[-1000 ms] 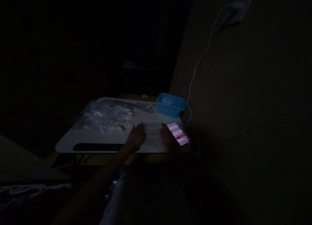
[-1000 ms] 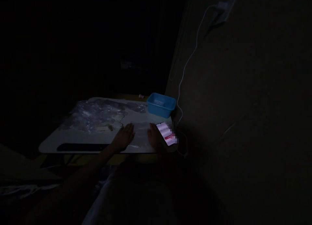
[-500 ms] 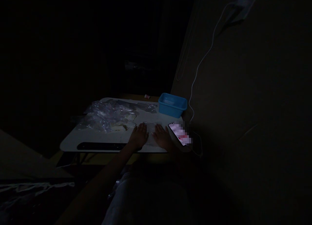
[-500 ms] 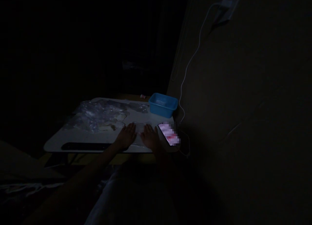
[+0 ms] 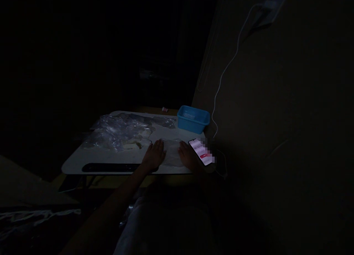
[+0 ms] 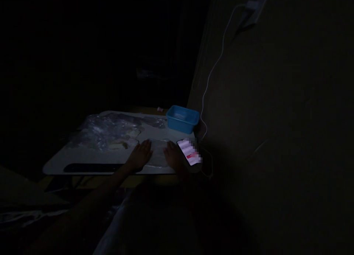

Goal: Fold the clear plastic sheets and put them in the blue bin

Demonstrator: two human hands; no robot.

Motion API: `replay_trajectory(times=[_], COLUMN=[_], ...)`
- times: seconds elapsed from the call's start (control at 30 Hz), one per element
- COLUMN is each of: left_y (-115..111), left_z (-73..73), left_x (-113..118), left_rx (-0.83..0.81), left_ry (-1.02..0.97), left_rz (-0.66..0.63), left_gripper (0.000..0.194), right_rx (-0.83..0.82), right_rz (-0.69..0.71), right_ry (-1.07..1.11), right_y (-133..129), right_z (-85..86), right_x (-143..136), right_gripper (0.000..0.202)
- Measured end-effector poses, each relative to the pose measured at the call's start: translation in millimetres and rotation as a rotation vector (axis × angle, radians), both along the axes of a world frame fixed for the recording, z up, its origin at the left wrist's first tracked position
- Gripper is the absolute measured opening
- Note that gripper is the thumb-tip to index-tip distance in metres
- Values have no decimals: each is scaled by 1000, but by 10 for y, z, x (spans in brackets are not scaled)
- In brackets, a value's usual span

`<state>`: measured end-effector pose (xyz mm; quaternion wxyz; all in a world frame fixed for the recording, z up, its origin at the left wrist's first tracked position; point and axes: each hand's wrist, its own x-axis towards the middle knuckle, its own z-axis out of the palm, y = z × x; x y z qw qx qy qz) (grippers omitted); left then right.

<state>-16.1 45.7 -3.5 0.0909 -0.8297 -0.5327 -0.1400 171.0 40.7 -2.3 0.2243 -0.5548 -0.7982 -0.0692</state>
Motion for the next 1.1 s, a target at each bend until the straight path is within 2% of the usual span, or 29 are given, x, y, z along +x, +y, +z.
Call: replay_trajectory(times=[0.2,0.37,0.53,0.7,0.83,0.93,1.1], left_y=[10,10,7,87,162,148,74], left_z=[-3,-4,0,-17,-44,-34,-5], left_x=[-12,-28,-18,-71,-145,-138,-87], left_rx=[25,29,19,-30,-88,-61,-25], left_ry=[14,-29,-88,-357,-589,-528,-344], left_rz=[-2,-31,-42,-58,25,47,0], left_gripper=[51,51,50,48,46,46,45], right_rx=[-26,-10,-64,-70,-52,-40,-36], right_rz=[6,24,35,35,33,29,9], right_ry=[6,47,75,97,88,73,80], right_y=[-31,-93,-144,-136,-135,-136,-125], right_z=[35,112,185,178,173,170,153], right_x=[-15,-14,-5,-4,-6,-12,-20], right_gripper=[43,36,33,32,34,35,36])
